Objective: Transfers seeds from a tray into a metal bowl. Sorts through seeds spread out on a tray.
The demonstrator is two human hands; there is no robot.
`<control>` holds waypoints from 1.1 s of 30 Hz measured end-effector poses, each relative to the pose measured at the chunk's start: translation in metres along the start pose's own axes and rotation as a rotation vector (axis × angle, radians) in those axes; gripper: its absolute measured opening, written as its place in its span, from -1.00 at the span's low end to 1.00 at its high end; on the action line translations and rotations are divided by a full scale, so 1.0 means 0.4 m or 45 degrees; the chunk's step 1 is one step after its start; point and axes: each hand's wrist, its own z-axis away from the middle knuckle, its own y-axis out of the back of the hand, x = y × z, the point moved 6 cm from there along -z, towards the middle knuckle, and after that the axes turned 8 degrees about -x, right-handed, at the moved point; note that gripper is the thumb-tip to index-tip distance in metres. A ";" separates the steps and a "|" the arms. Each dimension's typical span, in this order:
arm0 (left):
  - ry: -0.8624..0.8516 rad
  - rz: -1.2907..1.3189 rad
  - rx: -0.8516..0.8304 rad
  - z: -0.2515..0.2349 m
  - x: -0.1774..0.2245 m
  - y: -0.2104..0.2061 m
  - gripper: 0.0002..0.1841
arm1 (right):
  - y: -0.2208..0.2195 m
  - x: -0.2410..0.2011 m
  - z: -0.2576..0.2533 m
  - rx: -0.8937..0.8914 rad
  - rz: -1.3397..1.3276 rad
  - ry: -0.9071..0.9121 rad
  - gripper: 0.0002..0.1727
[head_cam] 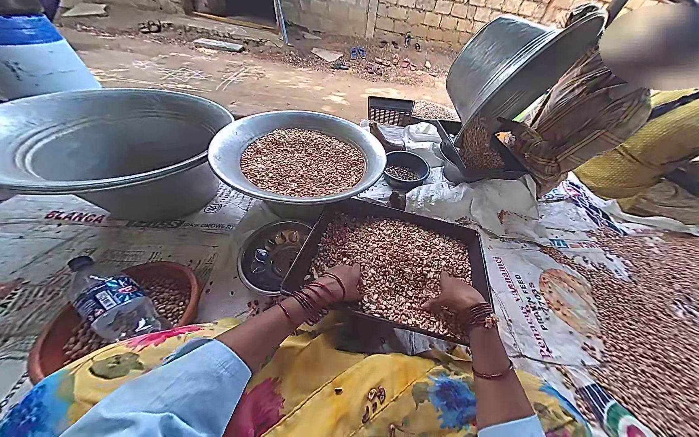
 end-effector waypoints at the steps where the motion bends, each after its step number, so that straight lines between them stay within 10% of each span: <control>1: -0.030 0.063 0.022 -0.005 0.024 -0.008 -0.29 | -0.013 -0.027 0.002 -0.046 0.015 0.086 0.06; 8: -0.593 0.830 0.166 0.006 0.140 0.010 -0.08 | -0.031 -0.113 -0.019 0.012 -0.720 0.744 -0.01; 11: -0.848 1.096 0.295 0.050 0.122 0.085 -0.30 | 0.028 -0.108 0.023 0.189 -1.019 0.970 -0.26; 15: -0.460 0.575 0.721 0.073 -0.038 0.194 -0.74 | 0.096 -0.080 0.077 0.447 -1.152 1.052 -0.64; 20: -0.025 0.109 0.516 0.022 -0.140 0.159 -0.72 | 0.112 -0.041 0.064 0.594 -1.095 1.017 -0.72; 33: -0.032 0.047 0.450 -0.011 -0.113 0.131 -0.70 | 0.089 -0.038 0.025 0.623 -0.656 0.706 -0.79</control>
